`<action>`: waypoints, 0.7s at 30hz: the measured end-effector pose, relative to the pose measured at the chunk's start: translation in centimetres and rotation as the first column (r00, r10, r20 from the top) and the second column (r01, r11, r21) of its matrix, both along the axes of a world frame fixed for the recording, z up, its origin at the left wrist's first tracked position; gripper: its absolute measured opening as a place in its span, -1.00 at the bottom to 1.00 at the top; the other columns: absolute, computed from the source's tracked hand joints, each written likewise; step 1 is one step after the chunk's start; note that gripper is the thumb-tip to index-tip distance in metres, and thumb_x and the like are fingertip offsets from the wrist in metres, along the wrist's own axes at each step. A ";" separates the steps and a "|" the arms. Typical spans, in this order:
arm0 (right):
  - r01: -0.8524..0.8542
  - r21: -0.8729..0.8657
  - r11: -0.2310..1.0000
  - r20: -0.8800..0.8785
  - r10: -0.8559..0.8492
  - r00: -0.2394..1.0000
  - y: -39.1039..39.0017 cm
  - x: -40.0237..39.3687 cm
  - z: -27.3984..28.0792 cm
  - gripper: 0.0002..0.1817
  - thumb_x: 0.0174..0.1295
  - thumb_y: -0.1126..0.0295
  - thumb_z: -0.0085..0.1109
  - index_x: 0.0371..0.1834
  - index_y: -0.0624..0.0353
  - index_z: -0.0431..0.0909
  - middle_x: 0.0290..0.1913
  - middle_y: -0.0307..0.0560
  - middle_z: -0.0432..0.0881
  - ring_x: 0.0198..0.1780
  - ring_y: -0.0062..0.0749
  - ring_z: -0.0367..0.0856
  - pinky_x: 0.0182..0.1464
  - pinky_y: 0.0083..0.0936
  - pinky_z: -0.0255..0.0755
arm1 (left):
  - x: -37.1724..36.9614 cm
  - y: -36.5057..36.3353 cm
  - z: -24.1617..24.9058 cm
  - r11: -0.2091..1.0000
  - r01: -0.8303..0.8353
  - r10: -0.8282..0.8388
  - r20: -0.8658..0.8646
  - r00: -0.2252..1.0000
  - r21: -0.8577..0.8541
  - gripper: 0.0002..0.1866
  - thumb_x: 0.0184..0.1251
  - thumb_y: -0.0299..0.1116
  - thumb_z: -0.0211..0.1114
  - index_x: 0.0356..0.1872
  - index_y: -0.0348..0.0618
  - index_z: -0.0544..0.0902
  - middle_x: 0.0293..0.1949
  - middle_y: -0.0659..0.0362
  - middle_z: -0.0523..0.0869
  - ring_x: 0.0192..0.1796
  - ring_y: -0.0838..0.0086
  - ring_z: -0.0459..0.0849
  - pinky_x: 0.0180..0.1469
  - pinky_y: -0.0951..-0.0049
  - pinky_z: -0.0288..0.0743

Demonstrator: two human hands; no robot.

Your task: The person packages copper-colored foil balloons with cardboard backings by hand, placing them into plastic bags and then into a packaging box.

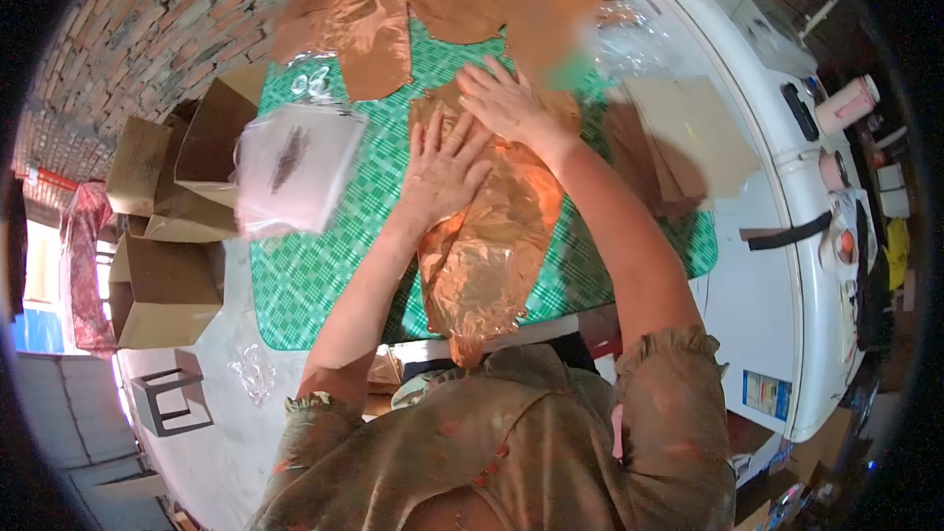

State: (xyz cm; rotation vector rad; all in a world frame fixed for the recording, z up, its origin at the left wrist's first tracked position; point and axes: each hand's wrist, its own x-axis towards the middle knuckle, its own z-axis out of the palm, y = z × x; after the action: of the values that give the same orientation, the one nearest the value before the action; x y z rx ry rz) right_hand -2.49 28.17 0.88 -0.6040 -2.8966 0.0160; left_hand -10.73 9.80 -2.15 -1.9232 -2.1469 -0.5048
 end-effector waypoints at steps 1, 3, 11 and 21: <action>0.063 0.096 0.993 0.002 -0.063 0.998 0.4 0.8 0.1 -0.38 0.62 0.03 -0.25 0.67 -0.01 0.17 0.70 -0.19 0.15 0.73 -0.12 -0.06 0.69 0.16 -0.28 | 0.0 -0.1 0.1 1.000 -0.003 0.003 -0.003 1.000 -0.025 -0.39 0.63 0.17 -0.07 0.55 0.21 0.43 0.63 0.13 0.28 0.67 -0.15 0.06 0.64 -0.28 -0.17; 0.150 0.320 0.936 -0.263 -0.064 0.963 2.1 2.6 -1.2 -0.41 0.53 0.05 -0.05 0.49 0.15 0.39 0.56 -0.02 0.35 0.60 -0.05 0.21 0.58 0.15 0.06 | -0.1 -0.1 0.3 0.999 -0.008 0.007 -0.023 1.000 -0.042 -0.39 0.63 0.17 -0.06 0.58 0.25 0.38 0.64 0.14 0.27 0.66 -0.15 0.07 0.64 -0.27 -0.15; 0.360 0.250 0.899 -0.202 -0.315 0.927 5.0 7.8 -2.6 -0.71 0.38 0.18 0.14 -0.12 0.17 0.68 -0.07 0.05 0.64 0.07 0.04 0.56 0.13 -0.02 0.43 | -0.2 -0.1 0.1 1.000 -0.006 0.006 -0.029 1.000 -0.012 -0.39 0.64 0.18 -0.09 0.59 0.28 0.36 0.63 0.15 0.28 0.65 -0.17 0.09 0.63 -0.28 -0.13; 0.165 0.059 0.985 0.042 -0.168 0.985 4.6 6.7 2.0 -0.74 0.36 0.23 0.17 -0.25 0.19 0.70 -0.06 0.19 0.69 -0.09 0.06 0.69 -0.03 -0.13 0.60 | -0.2 -0.2 0.2 1.000 -0.006 0.006 -0.031 1.000 -0.019 -0.40 0.64 0.19 -0.07 0.57 0.28 0.38 0.63 0.16 0.29 0.65 -0.18 0.09 0.63 -0.29 -0.10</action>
State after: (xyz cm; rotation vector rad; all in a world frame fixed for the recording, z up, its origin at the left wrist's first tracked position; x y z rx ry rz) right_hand 4.26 32.73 2.89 -0.8446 -2.8698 -0.1019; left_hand -10.89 9.62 -1.91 -1.9208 -2.1455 -0.4526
